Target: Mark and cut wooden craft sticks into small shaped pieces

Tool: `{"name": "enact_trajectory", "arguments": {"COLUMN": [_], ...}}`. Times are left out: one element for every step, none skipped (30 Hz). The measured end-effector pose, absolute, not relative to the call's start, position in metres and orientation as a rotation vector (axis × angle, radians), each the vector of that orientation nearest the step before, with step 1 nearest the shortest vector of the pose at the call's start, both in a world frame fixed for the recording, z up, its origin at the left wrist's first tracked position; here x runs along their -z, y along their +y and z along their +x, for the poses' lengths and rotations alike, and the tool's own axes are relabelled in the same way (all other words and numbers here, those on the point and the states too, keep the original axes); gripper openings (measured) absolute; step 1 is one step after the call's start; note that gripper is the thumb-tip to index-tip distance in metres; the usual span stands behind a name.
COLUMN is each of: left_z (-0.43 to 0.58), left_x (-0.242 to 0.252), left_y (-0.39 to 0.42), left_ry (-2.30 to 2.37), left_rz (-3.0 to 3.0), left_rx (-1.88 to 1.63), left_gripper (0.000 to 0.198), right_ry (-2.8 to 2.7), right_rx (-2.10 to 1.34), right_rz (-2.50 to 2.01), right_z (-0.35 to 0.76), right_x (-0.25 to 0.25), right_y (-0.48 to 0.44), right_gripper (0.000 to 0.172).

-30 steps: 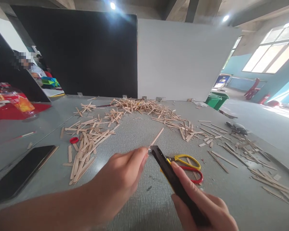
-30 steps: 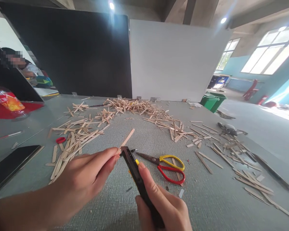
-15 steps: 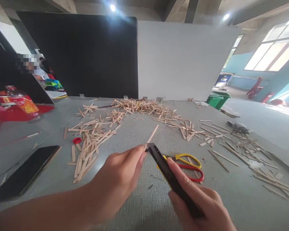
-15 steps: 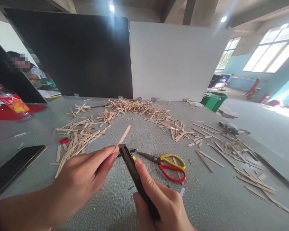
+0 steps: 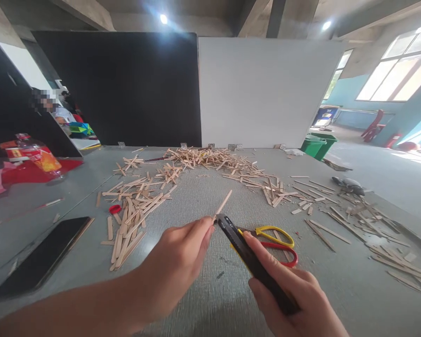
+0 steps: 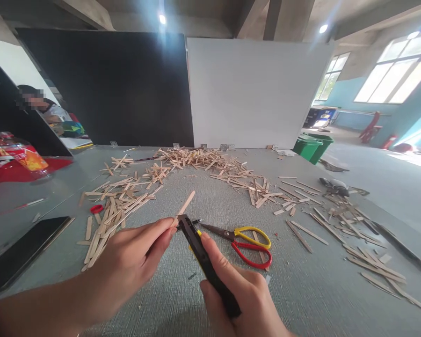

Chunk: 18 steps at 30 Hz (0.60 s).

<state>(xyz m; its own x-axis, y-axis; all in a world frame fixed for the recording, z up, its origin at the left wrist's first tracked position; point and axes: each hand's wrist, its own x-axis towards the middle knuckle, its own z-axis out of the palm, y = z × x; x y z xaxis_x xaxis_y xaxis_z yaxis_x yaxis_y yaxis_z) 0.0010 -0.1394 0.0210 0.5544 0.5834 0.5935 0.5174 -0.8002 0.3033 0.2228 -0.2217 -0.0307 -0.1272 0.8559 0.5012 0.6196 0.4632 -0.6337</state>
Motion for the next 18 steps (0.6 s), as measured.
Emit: {"name": "enact_trajectory", "arguments": {"left_z": [0.001,0.002,0.002,0.002,0.003,0.003,0.003,0.003,0.004,0.004,0.005,0.006,0.007,0.008,0.009,0.01,0.012,0.013], "left_x": [-0.023,-0.025,-0.027,-0.029,-0.03,-0.031,-0.03,-0.028,-0.025,-0.022,-0.019,-0.016,-0.014,-0.012,-0.01,-0.009,-0.009,-0.01], "left_y": [-0.139,-0.139,-0.139,-0.138,-0.136,-0.134,-0.131,-0.128,-0.126,-0.123,-0.12,-0.118,-0.116,-0.115,-0.113,-0.112,-0.11,-0.108], "left_ry": [0.951,0.954,0.968,1.001,1.047,1.104,1.16,1.21,1.245,1.266,1.276,1.283,1.287,1.291,1.295,1.3,1.302,1.303], "left_rz": [2.675,2.666,2.658,2.649,2.64,2.637,2.639,2.645,2.654,2.664,2.67,2.672,2.671,2.67,2.667,2.661,2.653,2.641], "left_rx": [-1.078,-1.066,-1.041,-1.006,-0.966,-0.916,-0.869,-0.824,-0.786,-0.764,-0.752,-0.748,-0.753,-0.754,-0.753,-0.753,-0.751,-0.748], "left_gripper": [0.02,0.02,0.021,0.023,0.026,0.03,0.032,0.034,0.035,0.036,0.036,0.037,0.037,0.038,0.038,0.038,0.038,0.038], "right_ry": [-1.841,-1.833,-1.813,-1.779,-1.733,-1.679,-1.614,-1.543,-1.468,-1.392,-1.32,-1.258,-1.213,-1.184,-1.17,-1.171,-1.184,-1.205], "right_rx": [-0.37,-0.423,-0.5,-0.599,-0.711,-0.826,-0.931,-1.018,-1.088,-1.145,-1.188,-1.218,-1.235,-1.239,-1.232,-1.215,-1.189,-1.16], "right_rz": [-1.236,-1.234,-1.24,-1.252,-1.263,-1.27,-1.276,-1.289,-1.316,-1.351,-1.39,-1.426,-1.447,-1.452,-1.449,-1.447,-1.451,-1.455], "right_z": [0.223,0.223,0.223,0.222,0.221,0.22,0.219,0.219,0.218,0.218,0.217,0.217,0.217,0.216,0.216,0.215,0.214,0.213], "right_x": [0.032,0.032,0.03,0.027,0.021,0.014,0.007,-0.001,-0.008,-0.013,-0.018,-0.021,-0.022,-0.021,-0.02,-0.017,-0.015,-0.012], "right_y": [-0.221,-0.22,-0.219,-0.218,-0.217,-0.216,-0.215,-0.215,-0.215,-0.215,-0.215,-0.215,-0.215,-0.214,-0.213,-0.212,-0.211,-0.21], "right_gripper": [0.061,0.062,0.061,0.061,0.061,0.061,0.061,0.061,0.061,0.063,0.064,0.065,0.066,0.066,0.065,0.064,0.063,0.062]}}
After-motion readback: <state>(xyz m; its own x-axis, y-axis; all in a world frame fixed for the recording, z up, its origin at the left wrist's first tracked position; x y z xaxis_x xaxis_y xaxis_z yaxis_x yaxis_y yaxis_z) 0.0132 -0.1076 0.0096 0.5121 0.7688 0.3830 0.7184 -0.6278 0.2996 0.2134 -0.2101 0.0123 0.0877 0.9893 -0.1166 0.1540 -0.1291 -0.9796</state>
